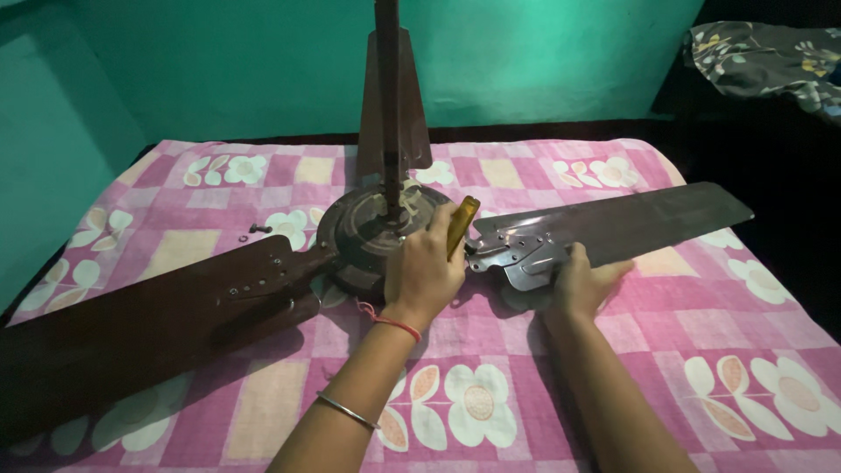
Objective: The person attaches fan blades to the motor housing using a screwdriver. They place each blade, insert screws, and tighten them sequentially while the fan rests on a bed.
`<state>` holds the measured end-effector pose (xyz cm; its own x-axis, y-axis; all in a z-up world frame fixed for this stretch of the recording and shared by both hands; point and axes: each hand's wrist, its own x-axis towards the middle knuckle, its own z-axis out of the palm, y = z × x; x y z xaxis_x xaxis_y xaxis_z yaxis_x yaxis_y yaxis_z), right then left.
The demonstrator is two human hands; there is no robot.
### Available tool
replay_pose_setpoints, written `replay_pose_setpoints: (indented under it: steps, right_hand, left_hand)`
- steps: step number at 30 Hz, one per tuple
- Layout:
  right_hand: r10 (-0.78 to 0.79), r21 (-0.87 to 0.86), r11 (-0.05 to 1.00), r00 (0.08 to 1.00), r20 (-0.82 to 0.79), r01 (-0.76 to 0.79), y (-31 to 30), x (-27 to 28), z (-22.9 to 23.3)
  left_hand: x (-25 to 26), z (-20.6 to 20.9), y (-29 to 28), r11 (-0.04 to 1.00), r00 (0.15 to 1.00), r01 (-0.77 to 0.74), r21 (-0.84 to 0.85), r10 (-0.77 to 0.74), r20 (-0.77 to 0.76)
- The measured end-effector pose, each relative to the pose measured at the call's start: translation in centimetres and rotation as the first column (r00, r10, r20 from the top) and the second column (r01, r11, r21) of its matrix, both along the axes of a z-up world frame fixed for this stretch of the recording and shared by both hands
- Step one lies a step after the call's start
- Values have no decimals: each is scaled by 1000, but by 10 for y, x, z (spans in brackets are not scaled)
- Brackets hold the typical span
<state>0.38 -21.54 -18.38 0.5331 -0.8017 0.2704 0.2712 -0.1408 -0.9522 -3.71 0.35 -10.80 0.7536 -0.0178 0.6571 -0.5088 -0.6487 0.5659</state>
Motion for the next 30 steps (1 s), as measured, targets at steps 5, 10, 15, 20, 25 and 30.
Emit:
replay_pose_setpoints:
  steps: [5,10,15,20,25,30]
  right_hand:
    - [-186,-459,878,980,-70,134,-6,2,-3]
    - [54,-691,715,994,-99,-108,8,-12,11]
    - [256,-883,405,957,-137,-235,35,-30,35]
    - [337,-914,302,927,-165,-273,48,-46,56]
    - [452,-941,148,867,-208,-303,54,-54,67]
    - [520,-920,89,805,-284,-382,50,-52,72]
  left_hand:
    - [0,2,-1,1000,999,2,9,-2,-37]
    - [1,1,-1,999,997,11,35,-8,-72]
    - [-1,-1,0,999,999,22,-30,-23,-30]
    - [-3,4,7,988,995,78,-136,-68,71]
    - [-3,5,17,974,991,135,-181,-129,42]
    - [-4,5,21,948,983,185,-260,-178,50]
